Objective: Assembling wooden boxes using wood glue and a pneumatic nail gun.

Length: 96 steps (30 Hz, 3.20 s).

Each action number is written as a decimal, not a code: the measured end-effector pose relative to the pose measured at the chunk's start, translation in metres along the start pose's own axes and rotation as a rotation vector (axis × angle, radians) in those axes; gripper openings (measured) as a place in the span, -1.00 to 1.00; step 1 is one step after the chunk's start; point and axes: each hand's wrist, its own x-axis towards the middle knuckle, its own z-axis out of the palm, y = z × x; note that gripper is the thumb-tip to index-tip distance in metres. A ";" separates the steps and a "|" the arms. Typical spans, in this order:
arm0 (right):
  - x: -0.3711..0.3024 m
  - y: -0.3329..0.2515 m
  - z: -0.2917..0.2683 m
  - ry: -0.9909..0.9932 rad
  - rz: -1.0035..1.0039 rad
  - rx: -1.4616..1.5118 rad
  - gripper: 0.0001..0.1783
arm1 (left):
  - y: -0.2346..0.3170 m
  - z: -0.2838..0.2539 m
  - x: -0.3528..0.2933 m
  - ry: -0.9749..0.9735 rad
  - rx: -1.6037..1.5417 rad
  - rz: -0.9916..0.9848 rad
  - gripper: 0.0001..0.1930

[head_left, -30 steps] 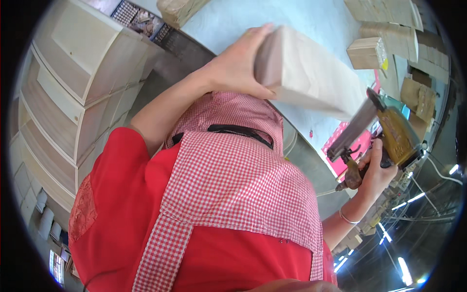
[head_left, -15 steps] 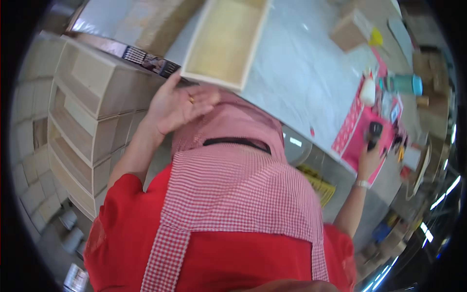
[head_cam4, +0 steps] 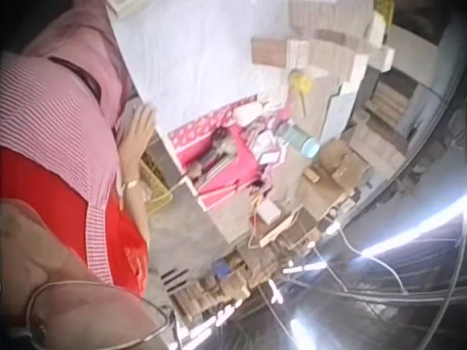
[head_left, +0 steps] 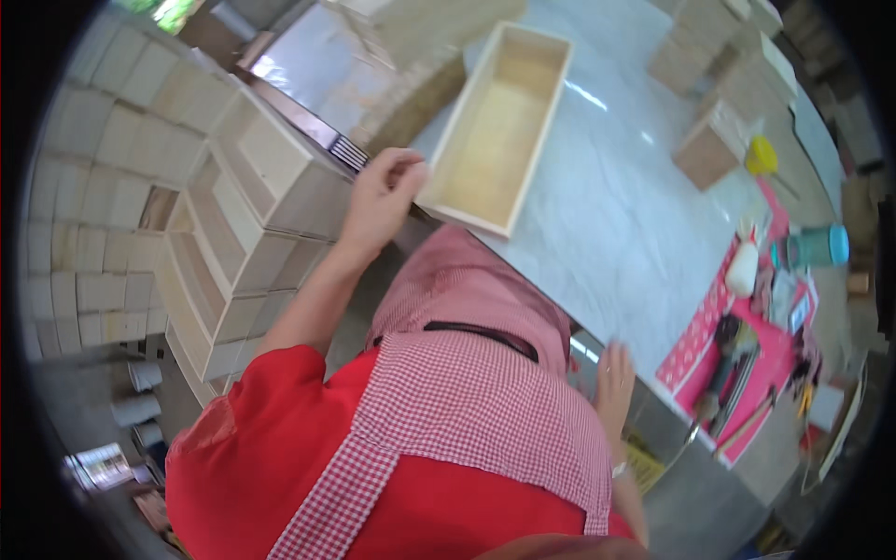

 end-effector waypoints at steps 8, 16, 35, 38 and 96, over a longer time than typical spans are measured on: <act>-0.125 0.071 0.054 -0.039 0.355 0.247 -0.61 | -0.010 0.027 0.048 -0.006 0.540 0.220 -0.51; -0.090 0.075 0.058 0.202 0.638 0.588 -0.83 | 0.000 -0.023 0.004 -0.138 0.215 -0.082 -0.57; 0.161 -0.014 -0.028 0.541 0.100 0.527 -0.66 | 0.003 -0.061 -0.020 -0.015 0.262 0.492 -0.58; 0.146 -0.001 -0.031 0.579 0.160 0.490 -0.64 | 0.006 -0.047 -0.005 -0.151 0.224 0.467 -0.55; 0.177 0.062 -0.205 0.149 0.361 0.211 -0.64 | 0.083 0.181 0.074 -0.686 0.738 0.941 -0.07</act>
